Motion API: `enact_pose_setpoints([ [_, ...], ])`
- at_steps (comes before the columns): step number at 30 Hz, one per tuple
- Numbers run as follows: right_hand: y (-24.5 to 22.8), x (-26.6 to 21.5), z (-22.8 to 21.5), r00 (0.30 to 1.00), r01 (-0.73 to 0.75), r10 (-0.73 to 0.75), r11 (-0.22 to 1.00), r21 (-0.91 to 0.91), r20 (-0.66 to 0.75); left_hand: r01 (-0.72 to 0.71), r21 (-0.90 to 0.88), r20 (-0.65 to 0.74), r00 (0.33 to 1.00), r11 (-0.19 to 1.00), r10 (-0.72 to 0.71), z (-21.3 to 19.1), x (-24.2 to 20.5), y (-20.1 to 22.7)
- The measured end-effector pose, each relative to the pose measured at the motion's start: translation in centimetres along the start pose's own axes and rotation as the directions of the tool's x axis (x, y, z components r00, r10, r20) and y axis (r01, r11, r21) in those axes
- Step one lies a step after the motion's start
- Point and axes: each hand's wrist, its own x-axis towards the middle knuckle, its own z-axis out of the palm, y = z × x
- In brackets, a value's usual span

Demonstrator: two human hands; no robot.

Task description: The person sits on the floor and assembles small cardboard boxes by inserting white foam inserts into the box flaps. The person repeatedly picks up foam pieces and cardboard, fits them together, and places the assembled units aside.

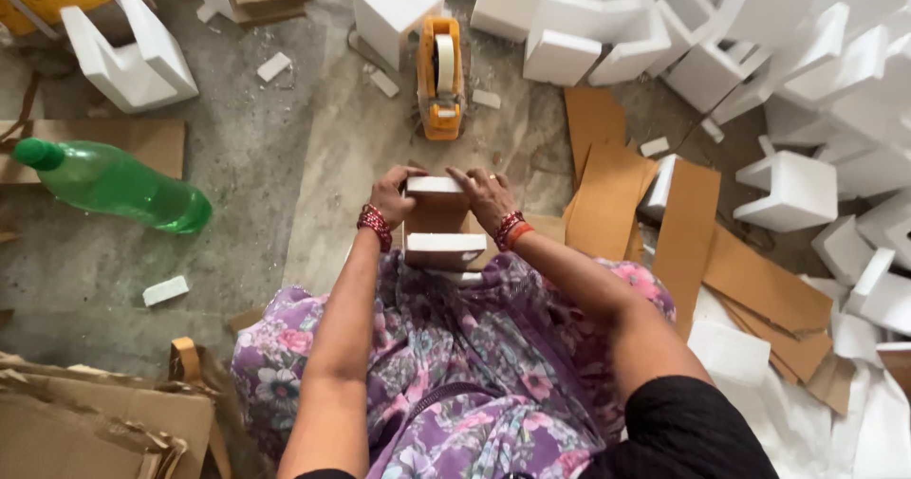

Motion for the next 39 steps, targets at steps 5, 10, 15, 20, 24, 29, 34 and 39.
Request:
enact_pose_setpoints([
  [5, 3.5, 5.2, -5.1, 0.923, -0.218, 0.094, 0.927, 0.306, 0.373, 0.078, -0.207, 0.013, 0.997, 0.975, -0.077, -0.5, 0.3, -1.9],
  [10, 8.1, 14.1, -1.9, 0.868, -0.489, 0.449, 0.703, 0.516, 0.21, -0.039, -0.192, -0.075, 0.997, 0.981, 0.025, 4.9, 2.0, -3.2],
  [15, 8.7, 19.8, 3.9, 0.729, -0.666, 0.557, 0.444, 0.599, 0.397, 0.085, -0.152, 0.076, 0.994, 0.985, -0.074, 5.7, 3.9, -4.2],
  [20, 7.4, 18.3, 4.1, 0.738, -0.617, 0.641, 0.512, 0.598, 0.213, 0.102, -0.388, 0.148, 0.988, 0.916, -0.047, 5.5, 4.4, -5.6],
  [24, 3.6, 9.0, 2.7, 0.86, -0.445, 0.487, 0.57, 0.69, 0.152, 0.14, -0.282, 0.117, 0.987, 0.949, -0.111, 6.1, 4.6, -5.9],
  [29, 0.6, 0.0, 0.9, 0.731, -0.68, 0.381, 0.351, 0.643, 0.566, 0.156, -0.243, 0.072, 0.987, 0.957, -0.142, 6.1, 4.6, -4.9],
  [34, 1.3, 0.4, 0.4, 0.682, -0.703, 0.246, 0.481, 0.524, 0.689, 0.159, -0.166, 0.062, 0.987, 0.973, -0.151, 5.7, 3.6, -3.5],
  [39, 3.3, 0.9, 4.3, 0.626, -0.635, 0.223, 0.702, 0.323, 0.747, 0.121, -0.277, 0.203, 0.977, 0.953, -0.065, 5.2, 3.4, -3.7],
])
